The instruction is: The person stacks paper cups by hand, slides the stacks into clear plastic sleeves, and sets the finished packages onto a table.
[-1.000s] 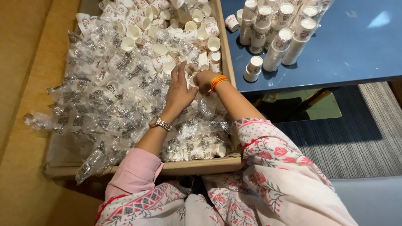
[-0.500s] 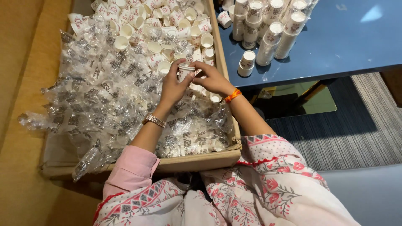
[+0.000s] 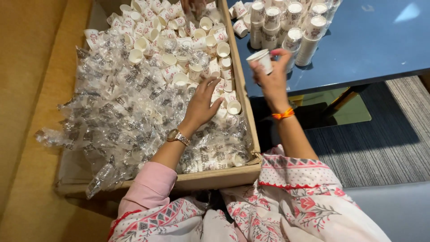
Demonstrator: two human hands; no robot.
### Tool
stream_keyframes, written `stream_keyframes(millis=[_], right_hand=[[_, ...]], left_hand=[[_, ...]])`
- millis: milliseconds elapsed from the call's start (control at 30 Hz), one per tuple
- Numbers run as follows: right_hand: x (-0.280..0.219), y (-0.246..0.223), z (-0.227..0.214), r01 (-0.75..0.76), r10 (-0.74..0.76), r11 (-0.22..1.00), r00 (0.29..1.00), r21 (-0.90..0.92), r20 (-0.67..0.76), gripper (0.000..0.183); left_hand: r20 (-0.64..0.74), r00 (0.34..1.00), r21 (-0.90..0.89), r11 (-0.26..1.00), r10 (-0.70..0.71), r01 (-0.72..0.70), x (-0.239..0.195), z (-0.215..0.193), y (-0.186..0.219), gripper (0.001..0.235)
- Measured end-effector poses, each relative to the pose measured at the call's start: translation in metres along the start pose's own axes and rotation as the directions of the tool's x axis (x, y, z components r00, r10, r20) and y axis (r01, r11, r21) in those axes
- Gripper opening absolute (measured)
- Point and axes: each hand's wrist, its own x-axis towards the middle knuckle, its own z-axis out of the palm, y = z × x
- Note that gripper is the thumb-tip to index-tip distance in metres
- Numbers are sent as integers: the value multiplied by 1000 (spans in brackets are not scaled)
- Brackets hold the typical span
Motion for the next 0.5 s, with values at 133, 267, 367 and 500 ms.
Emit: stream_keyframes(millis=[133,267,367,500], right_hand=[[24,-26,-50,311,-326,817,944,-485,57,49],[42,-48,-43,438,-375,480,886,-760,274,41],[51,-24,-45,394,-226,489,919,-778,323,41],[44,4,-44,369,-137,363,929,-855,343,37]], left_hand=[[106,990,76,994,-90,82,-1,2,-16,58],[301,940,216,971,-162,98,3,32,-36,52],[333,930,319,947,-159,48,0,37,-33,44],[357,916,350,936,-181,49,0,35,-41,35]])
